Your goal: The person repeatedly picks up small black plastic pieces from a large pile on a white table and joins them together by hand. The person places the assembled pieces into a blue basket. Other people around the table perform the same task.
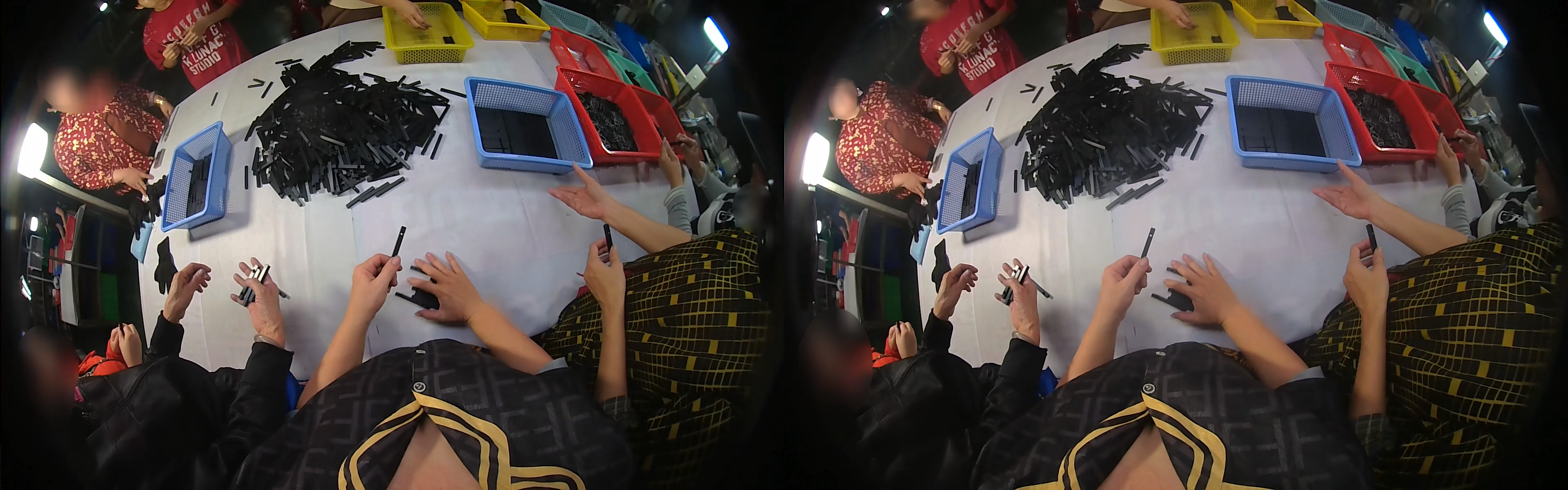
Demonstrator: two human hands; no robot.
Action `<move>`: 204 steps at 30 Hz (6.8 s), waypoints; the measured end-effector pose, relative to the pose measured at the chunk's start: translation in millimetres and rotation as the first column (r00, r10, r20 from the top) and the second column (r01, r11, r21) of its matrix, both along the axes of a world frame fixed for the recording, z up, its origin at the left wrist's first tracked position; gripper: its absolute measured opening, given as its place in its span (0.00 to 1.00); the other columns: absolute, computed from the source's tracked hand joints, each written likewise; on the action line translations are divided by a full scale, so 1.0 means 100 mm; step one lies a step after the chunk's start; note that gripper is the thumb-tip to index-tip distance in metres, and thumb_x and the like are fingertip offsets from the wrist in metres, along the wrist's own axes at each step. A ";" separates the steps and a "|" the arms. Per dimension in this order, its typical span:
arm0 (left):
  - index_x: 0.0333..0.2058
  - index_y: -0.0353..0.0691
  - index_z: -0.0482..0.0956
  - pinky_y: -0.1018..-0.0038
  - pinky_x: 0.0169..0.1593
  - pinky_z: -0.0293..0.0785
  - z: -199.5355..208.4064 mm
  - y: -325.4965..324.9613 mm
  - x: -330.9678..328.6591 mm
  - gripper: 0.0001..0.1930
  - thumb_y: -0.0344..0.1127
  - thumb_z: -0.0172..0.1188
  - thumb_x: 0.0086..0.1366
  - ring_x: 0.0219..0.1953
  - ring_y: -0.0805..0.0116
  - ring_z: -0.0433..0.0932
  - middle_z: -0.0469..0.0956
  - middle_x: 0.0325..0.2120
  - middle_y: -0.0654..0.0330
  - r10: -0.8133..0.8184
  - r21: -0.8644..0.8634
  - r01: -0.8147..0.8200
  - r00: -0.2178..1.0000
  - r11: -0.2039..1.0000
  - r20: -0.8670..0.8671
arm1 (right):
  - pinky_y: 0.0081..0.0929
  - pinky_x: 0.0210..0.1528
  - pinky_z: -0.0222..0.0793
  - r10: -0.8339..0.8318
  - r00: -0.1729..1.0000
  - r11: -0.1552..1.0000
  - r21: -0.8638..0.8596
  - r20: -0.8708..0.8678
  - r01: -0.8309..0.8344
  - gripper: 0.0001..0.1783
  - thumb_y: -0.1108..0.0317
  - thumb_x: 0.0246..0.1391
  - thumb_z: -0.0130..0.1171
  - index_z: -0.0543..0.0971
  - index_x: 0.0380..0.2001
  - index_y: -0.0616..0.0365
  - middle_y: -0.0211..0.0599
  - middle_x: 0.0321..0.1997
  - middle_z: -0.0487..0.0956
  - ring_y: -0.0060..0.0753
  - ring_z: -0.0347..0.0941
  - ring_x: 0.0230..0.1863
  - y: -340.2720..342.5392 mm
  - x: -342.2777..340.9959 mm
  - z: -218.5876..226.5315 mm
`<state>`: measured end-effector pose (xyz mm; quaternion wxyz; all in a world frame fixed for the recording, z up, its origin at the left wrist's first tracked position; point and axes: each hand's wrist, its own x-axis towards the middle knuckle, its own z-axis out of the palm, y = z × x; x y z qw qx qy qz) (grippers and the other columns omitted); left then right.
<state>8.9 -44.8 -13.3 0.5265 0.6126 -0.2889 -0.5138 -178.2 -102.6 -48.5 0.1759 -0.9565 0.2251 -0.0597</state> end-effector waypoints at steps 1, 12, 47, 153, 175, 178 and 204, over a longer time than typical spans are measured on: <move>0.24 0.37 0.74 0.84 0.19 0.54 -0.01 -0.01 0.00 0.12 0.39 0.56 0.60 0.15 0.84 0.61 0.68 0.12 0.69 0.000 -0.009 0.000 1.000 1.000 -0.002 | 0.51 0.64 0.37 0.040 0.999 0.999 -0.009 -0.006 -0.040 0.36 0.44 0.39 0.59 0.67 0.53 0.42 0.38 0.64 0.55 0.43 0.48 0.65 0.06 0.00 -0.01; 0.24 0.36 0.75 0.85 0.21 0.57 0.25 -0.11 -0.07 0.12 0.39 0.56 0.60 0.17 0.84 0.64 0.68 0.13 0.69 -0.045 -0.063 0.045 0.999 0.997 0.009 | 0.55 0.63 0.36 -0.084 0.996 0.996 -0.040 0.016 0.085 0.43 0.39 0.39 0.56 0.60 0.58 0.43 0.43 0.65 0.52 0.43 0.45 0.66 0.32 -0.04 0.31; 0.22 0.35 0.75 0.84 0.20 0.58 0.64 -0.23 -0.35 0.13 0.39 0.55 0.60 0.15 0.84 0.63 0.68 0.11 0.69 -0.266 -0.121 0.260 0.964 0.958 -0.031 | 0.21 0.37 0.64 -0.962 0.156 0.225 0.974 0.226 -0.027 0.24 0.53 0.59 0.45 0.77 0.32 0.67 0.36 0.27 0.76 0.25 0.70 0.30 -0.35 0.05 0.93; 0.30 0.37 0.74 0.87 0.21 0.58 0.67 0.02 0.20 0.07 0.35 0.54 0.61 0.18 0.82 0.66 0.70 0.18 0.67 -0.143 -0.222 0.088 0.960 0.971 -0.242 | 0.18 0.27 0.60 -0.708 0.706 -0.176 0.964 0.018 -0.200 0.16 0.60 0.58 0.45 0.74 0.26 0.61 0.29 0.18 0.70 0.20 0.63 0.20 0.20 0.34 1.06; 0.34 0.34 0.76 0.86 0.18 0.57 0.60 0.07 0.19 0.18 0.43 0.43 0.67 0.15 0.81 0.65 0.71 0.15 0.65 -0.122 -0.163 0.055 0.891 0.985 -0.438 | 0.12 0.24 0.56 -0.716 0.691 0.129 0.992 0.101 -0.012 0.10 0.66 0.54 0.52 0.74 0.23 0.60 0.24 0.17 0.69 0.12 0.61 0.20 0.24 0.33 1.08; 0.33 0.33 0.75 0.86 0.19 0.57 0.60 0.08 0.19 0.13 0.38 0.48 0.65 0.16 0.81 0.64 0.71 0.16 0.64 -0.149 -0.151 0.108 0.943 0.983 -0.297 | 0.12 0.23 0.55 -0.703 0.695 0.262 0.963 0.149 0.059 0.10 0.66 0.53 0.53 0.74 0.23 0.60 0.24 0.17 0.69 0.12 0.61 0.19 0.25 0.33 1.06; 0.40 0.35 0.73 0.85 0.29 0.65 0.61 0.05 0.15 0.10 0.32 0.49 0.64 0.25 0.81 0.71 0.74 0.25 0.65 -0.317 -0.319 0.250 0.932 0.914 -0.177 | 0.14 0.24 0.58 -0.696 0.718 -0.085 0.990 0.020 -0.111 0.12 0.64 0.56 0.48 0.73 0.25 0.61 0.27 0.17 0.70 0.17 0.62 0.18 0.17 0.20 1.11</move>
